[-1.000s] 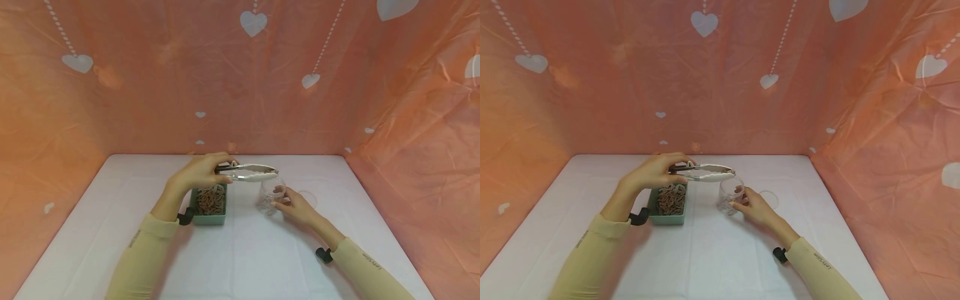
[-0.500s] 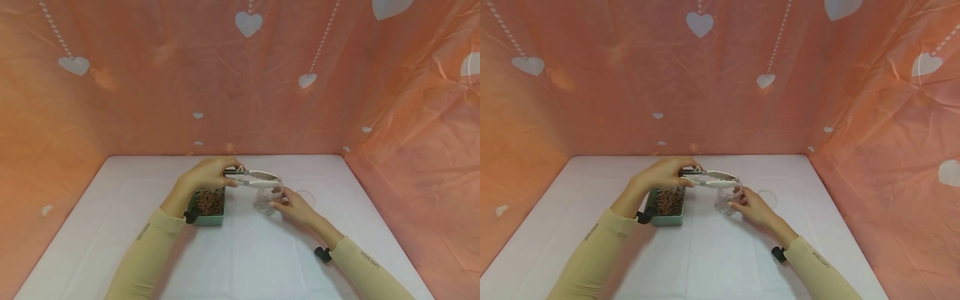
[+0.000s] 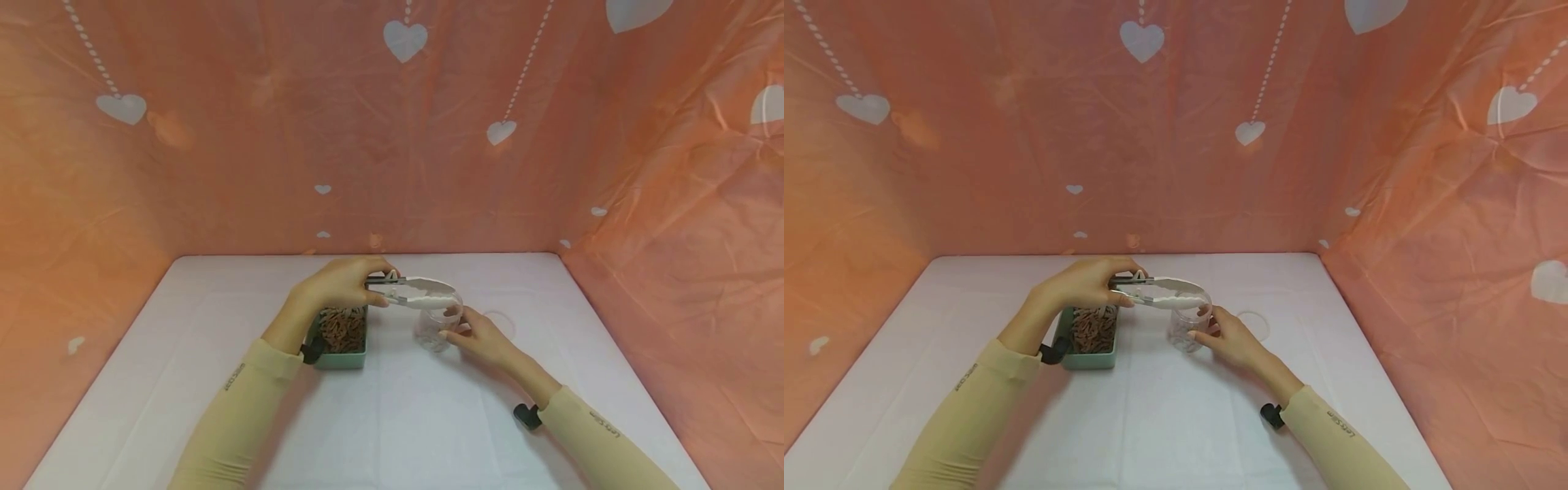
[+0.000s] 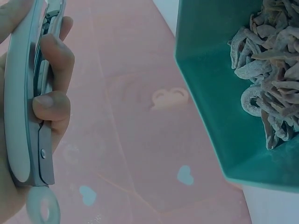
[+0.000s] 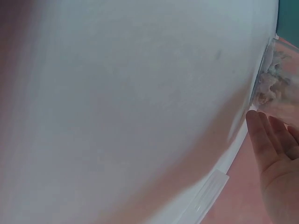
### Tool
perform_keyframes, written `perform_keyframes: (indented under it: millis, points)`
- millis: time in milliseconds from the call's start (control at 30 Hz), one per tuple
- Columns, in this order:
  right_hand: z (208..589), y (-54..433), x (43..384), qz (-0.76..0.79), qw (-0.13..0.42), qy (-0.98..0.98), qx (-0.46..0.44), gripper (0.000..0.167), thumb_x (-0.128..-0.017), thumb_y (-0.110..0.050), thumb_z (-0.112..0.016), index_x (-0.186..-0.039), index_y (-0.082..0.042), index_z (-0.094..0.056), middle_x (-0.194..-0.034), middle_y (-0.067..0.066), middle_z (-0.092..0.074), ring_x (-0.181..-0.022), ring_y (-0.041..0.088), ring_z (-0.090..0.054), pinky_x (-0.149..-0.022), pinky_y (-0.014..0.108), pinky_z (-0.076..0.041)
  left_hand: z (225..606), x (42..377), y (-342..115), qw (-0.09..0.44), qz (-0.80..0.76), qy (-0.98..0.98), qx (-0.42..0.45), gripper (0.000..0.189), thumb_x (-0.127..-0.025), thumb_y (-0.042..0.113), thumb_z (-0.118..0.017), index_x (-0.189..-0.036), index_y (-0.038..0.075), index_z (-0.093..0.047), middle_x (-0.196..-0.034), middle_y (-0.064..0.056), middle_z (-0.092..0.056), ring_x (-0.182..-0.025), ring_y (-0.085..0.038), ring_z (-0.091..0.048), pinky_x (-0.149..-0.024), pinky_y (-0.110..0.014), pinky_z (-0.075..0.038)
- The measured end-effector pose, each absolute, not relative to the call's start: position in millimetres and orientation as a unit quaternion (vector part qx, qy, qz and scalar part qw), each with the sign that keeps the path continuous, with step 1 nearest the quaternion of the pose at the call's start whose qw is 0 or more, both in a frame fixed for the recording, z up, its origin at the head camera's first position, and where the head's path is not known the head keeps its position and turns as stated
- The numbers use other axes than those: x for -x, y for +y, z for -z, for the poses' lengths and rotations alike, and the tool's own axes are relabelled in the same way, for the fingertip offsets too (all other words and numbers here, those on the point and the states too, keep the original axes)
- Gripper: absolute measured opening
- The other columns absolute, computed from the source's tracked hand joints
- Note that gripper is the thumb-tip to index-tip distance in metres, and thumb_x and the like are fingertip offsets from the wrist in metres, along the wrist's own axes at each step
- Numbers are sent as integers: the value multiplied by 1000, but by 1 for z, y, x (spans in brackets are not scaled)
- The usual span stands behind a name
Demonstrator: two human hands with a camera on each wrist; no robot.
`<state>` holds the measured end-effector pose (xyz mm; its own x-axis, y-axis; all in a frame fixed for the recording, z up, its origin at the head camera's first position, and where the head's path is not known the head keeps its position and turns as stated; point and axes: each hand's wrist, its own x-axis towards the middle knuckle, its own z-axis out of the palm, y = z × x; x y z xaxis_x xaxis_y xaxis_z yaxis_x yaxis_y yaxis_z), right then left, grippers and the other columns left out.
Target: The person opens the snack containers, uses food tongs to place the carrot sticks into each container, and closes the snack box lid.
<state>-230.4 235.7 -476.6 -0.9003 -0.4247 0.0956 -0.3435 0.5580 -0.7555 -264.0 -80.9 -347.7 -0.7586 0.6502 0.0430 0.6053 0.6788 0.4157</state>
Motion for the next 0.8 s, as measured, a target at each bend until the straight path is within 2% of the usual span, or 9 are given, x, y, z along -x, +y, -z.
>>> perform_keyframes:
  millis: [200,367,433,600,667,800]
  points:
    - [477,236,230,422,55,878,219,45,-100,-23,-71,-135,1,-55,-133,25,-63,-112,38,-69,-93,46,-57,347,262,-85,53,-208,916,-339,48,-89,33,-84,-133,23,-67,-119,4,-69,-97,-16,-64,-88,-44,-52]
    - [476,235,230,420,54,878,224,46,-100,-22,-71,-136,2,-55,-127,23,-65,-110,37,-69,-93,44,-58,345,259,-96,44,-219,919,-325,47,-89,32,-83,-132,25,-66,-122,3,-68,-99,-19,-65,-89,-46,-52]
    - [476,235,230,421,55,878,223,47,-100,-21,-71,-137,2,-55,-123,22,-67,-110,36,-69,-93,44,-57,344,257,-104,34,-220,920,-322,47,-89,32,-83,-132,26,-67,-127,3,-67,-103,-19,-65,-92,-47,-51]
    - [475,234,229,417,57,881,218,48,-100,-22,-71,-138,2,-55,-120,20,-68,-109,36,-69,-93,45,-57,341,250,-128,5,-218,925,-313,49,-88,33,-84,-133,24,-67,-135,3,-66,-120,-24,-64,-108,-57,-39]
    - [474,234,229,414,57,883,215,48,-100,-24,-70,-138,1,-55,-120,20,-68,-109,36,-69,-93,46,-57,340,247,-139,0,-220,927,-305,48,-88,32,-84,-133,24,-67,-135,3,-66,-123,-27,-63,-108,-58,-39]
    - [474,234,229,409,57,887,208,48,-100,-25,-71,-138,1,-55,-120,20,-68,-109,36,-69,-93,46,-57,339,242,-159,1,-217,933,-286,49,-88,31,-84,-133,23,-67,-134,1,-66,-121,-28,-63,-100,-53,-48]
